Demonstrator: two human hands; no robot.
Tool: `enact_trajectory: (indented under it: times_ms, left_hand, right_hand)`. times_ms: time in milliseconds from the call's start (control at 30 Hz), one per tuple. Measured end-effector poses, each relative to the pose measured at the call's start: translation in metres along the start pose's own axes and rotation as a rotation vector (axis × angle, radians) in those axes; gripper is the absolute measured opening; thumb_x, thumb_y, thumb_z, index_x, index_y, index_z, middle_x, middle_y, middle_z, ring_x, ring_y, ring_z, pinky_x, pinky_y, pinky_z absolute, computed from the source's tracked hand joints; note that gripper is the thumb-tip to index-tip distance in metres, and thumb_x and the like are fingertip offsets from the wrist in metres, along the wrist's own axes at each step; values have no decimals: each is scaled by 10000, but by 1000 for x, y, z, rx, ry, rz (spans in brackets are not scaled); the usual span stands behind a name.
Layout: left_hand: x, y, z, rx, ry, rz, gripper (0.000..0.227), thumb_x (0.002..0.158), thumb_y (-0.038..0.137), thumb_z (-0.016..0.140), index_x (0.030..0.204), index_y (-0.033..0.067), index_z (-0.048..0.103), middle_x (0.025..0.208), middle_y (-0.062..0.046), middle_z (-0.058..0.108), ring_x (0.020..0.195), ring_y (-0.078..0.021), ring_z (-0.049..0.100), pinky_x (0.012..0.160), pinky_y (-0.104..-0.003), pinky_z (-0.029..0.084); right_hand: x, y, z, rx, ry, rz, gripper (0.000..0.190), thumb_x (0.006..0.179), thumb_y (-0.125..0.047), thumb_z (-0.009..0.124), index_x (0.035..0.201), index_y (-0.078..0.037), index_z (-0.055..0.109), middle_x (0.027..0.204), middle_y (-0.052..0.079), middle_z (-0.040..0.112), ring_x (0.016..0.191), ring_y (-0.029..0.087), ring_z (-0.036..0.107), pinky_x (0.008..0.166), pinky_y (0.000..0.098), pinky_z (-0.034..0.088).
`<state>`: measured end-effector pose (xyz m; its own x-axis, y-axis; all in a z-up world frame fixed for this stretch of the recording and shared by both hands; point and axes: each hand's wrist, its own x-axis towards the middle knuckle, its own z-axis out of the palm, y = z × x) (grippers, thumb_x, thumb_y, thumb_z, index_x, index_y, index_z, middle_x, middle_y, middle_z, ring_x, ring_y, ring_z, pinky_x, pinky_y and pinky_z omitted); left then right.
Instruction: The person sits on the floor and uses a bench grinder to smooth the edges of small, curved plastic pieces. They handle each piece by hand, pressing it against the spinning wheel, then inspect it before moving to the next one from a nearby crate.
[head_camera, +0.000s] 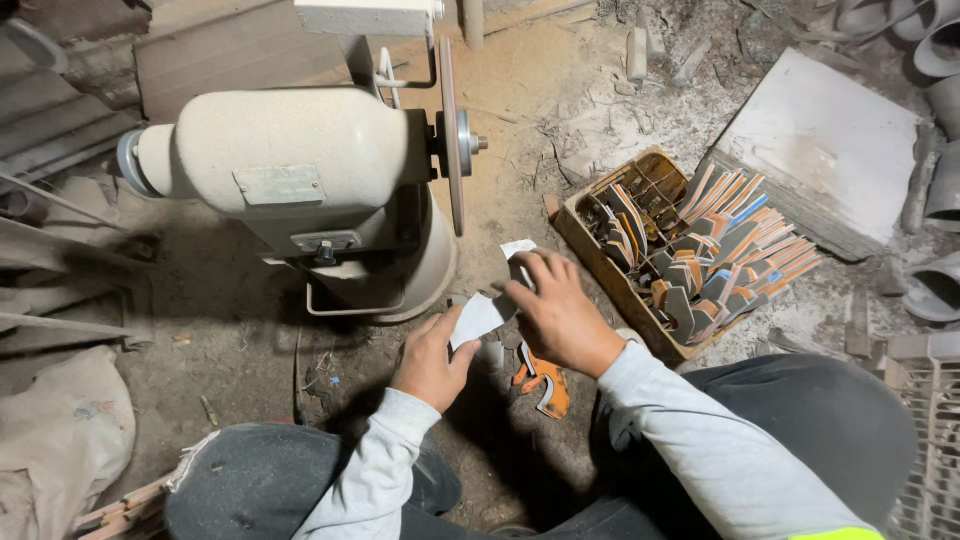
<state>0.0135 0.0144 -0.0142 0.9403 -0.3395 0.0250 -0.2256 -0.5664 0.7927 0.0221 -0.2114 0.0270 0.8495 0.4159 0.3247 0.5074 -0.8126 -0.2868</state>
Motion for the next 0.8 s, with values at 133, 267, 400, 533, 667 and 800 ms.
enact_trajectory:
  times_ms: [133,267,400,533,667,800]
  left_hand:
    - [3,-9,3,88,-31,-61,461,909,234,721,1300,6,633,1121,-218,700,1040,-402,671,918,-445,530]
    - [8,-13,-12,110,-37,-197,529,920,290,669,1369,21,589,1140,-201,707,1047,-381,679,940,-444,528]
    - [3,-22,-6,135,-24,-104,517,923,313,681,1342,18,612,1267,-245,662,1197,-424,612,1022,-464,490]
    - [-3,-30,4,213,-144,-202,568,913,351,684,1387,55,583,1369,-283,566,1248,-453,543,1038,-492,444]
    - [-1,-33,8,232,-237,-264,582,927,366,669,1414,69,557,1408,-279,534,1271,-454,529,1057,-494,438]
    - [4,-33,17,221,-281,-266,583,941,349,662,1420,38,545,1419,-287,523,1292,-458,522,1078,-486,436]
  right_hand:
    - [-24,28,42,212,-162,110,289,803,-98,747,1081,-64,674,1148,202,654,1121,399,598,916,478,487]
    - [-70,92,134,382,-311,415,449,724,-117,751,1141,0,631,994,236,696,947,432,687,843,460,548]
    - [-136,127,211,287,-533,758,262,775,-149,728,1021,-60,735,1011,231,731,998,407,705,879,462,553]
    - [-184,116,255,383,-661,983,332,786,-210,727,1085,-72,767,1035,246,761,1002,371,759,911,449,584]
    - [-198,99,280,231,-466,1073,696,676,-222,852,1271,-1,566,1186,309,634,1072,472,640,928,488,529]
    - [-194,79,296,209,-521,1265,794,746,-307,849,1330,79,474,1167,314,665,1085,472,657,946,497,529]
